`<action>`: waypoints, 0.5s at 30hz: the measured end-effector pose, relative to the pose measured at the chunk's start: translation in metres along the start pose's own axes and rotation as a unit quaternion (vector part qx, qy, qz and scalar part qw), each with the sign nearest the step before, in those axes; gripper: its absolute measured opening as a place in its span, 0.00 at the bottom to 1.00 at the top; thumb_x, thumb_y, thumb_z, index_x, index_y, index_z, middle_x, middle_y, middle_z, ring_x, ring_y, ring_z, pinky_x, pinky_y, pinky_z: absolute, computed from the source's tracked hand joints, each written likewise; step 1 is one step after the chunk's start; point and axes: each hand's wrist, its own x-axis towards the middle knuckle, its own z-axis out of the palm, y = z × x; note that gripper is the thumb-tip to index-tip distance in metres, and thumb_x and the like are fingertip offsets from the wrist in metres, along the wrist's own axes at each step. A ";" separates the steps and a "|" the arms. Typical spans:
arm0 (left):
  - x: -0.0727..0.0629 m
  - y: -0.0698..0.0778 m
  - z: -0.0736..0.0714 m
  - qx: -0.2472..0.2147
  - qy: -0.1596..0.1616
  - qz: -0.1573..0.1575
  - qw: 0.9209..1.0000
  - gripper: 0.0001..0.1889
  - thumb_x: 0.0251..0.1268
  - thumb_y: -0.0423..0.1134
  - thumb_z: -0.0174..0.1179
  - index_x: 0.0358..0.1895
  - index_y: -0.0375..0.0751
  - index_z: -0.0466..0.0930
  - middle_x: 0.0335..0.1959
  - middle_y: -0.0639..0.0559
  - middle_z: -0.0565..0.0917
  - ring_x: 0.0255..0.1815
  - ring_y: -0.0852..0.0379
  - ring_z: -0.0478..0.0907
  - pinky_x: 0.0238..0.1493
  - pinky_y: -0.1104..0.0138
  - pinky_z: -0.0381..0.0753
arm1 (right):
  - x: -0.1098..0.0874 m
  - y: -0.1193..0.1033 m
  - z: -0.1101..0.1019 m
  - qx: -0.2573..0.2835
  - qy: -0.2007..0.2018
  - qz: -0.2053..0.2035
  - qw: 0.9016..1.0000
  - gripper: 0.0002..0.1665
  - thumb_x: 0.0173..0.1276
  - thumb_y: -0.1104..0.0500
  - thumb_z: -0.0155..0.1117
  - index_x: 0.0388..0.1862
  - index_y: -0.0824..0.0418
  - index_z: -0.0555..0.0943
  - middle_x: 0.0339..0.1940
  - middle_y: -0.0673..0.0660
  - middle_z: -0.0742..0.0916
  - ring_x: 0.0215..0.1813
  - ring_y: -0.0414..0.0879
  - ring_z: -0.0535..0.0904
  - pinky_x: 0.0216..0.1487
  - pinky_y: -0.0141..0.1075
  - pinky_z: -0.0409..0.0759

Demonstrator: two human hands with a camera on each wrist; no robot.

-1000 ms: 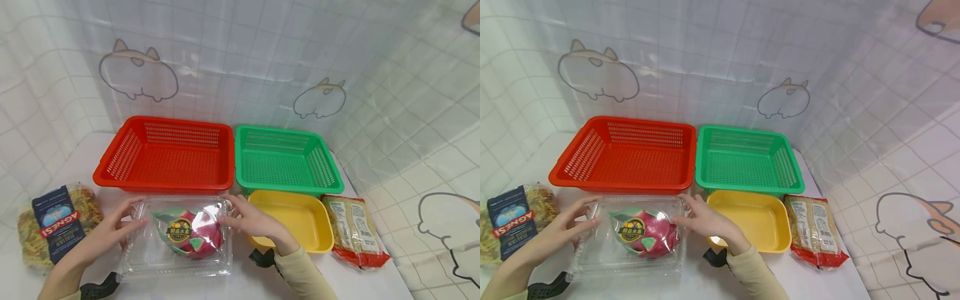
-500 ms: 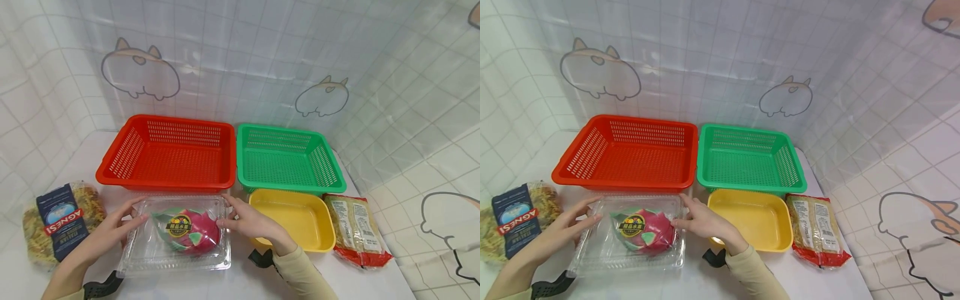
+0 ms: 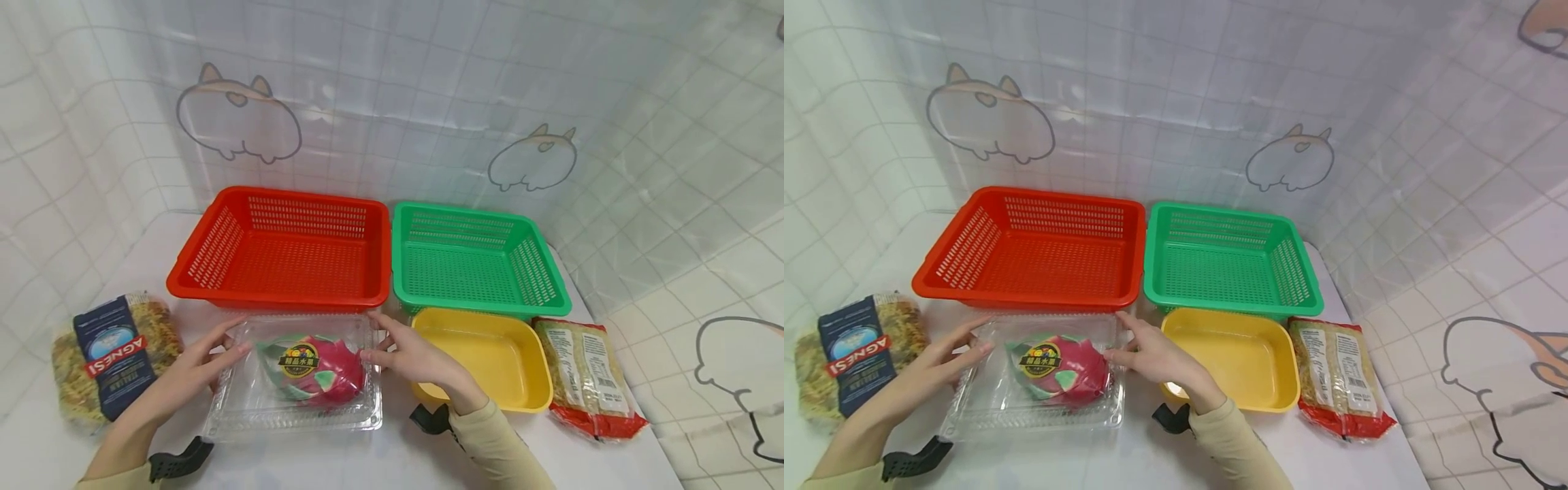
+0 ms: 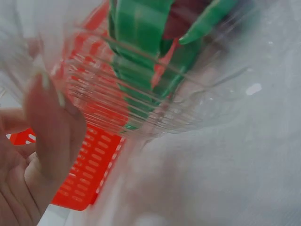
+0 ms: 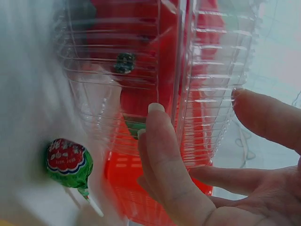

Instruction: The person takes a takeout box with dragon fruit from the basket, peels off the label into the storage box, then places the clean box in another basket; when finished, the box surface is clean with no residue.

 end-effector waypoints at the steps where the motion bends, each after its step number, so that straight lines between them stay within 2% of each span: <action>1: 0.001 0.000 0.000 -0.001 0.000 0.001 1.000 0.33 0.79 0.44 0.49 0.80 0.43 0.49 0.45 0.44 0.62 0.34 0.57 0.73 0.25 0.65 0.76 | 0.000 0.000 -0.001 0.003 0.002 -0.003 1.000 0.46 0.70 0.53 0.67 0.81 0.56 0.56 0.50 0.54 0.81 0.45 0.49 0.80 0.43 0.46 0.85; 4: 0.003 0.000 0.000 -0.001 0.002 0.000 1.000 0.33 0.79 0.44 0.49 0.80 0.42 0.48 0.45 0.45 0.63 0.34 0.57 0.72 0.25 0.66 0.77 | 0.000 -0.001 -0.002 0.000 0.005 -0.012 1.000 0.46 0.70 0.53 0.67 0.81 0.55 0.55 0.48 0.53 0.82 0.45 0.49 0.81 0.43 0.47 0.85; 8: 0.004 -0.002 0.001 -0.003 0.000 0.000 1.000 0.34 0.79 0.44 0.50 0.80 0.43 0.48 0.45 0.45 0.63 0.36 0.57 0.72 0.25 0.66 0.77 | -0.005 -0.003 -0.004 -0.038 0.014 -0.019 0.999 0.45 0.72 0.50 0.65 0.80 0.58 0.56 0.56 0.55 0.80 0.47 0.47 0.80 0.40 0.37 0.84; 11: 0.005 -0.002 0.001 -0.007 -0.004 -0.006 1.000 0.34 0.79 0.45 0.49 0.81 0.44 0.47 0.46 0.45 0.62 0.38 0.58 0.71 0.26 0.65 0.77 | -0.013 -0.008 -0.007 -0.069 0.037 -0.020 0.997 0.40 0.73 0.48 0.63 0.78 0.59 0.62 0.59 0.56 0.78 0.50 0.47 0.78 0.42 0.34 0.82; 15: 0.004 -0.002 0.001 -0.005 -0.004 -0.012 1.000 0.34 0.79 0.47 0.49 0.81 0.44 0.47 0.47 0.44 0.61 0.40 0.58 0.71 0.27 0.65 0.77 | -0.022 -0.021 -0.010 -0.093 0.062 -0.034 0.993 0.33 0.74 0.48 0.62 0.73 0.57 0.70 0.56 0.54 0.79 0.53 0.49 0.76 0.49 0.36 0.80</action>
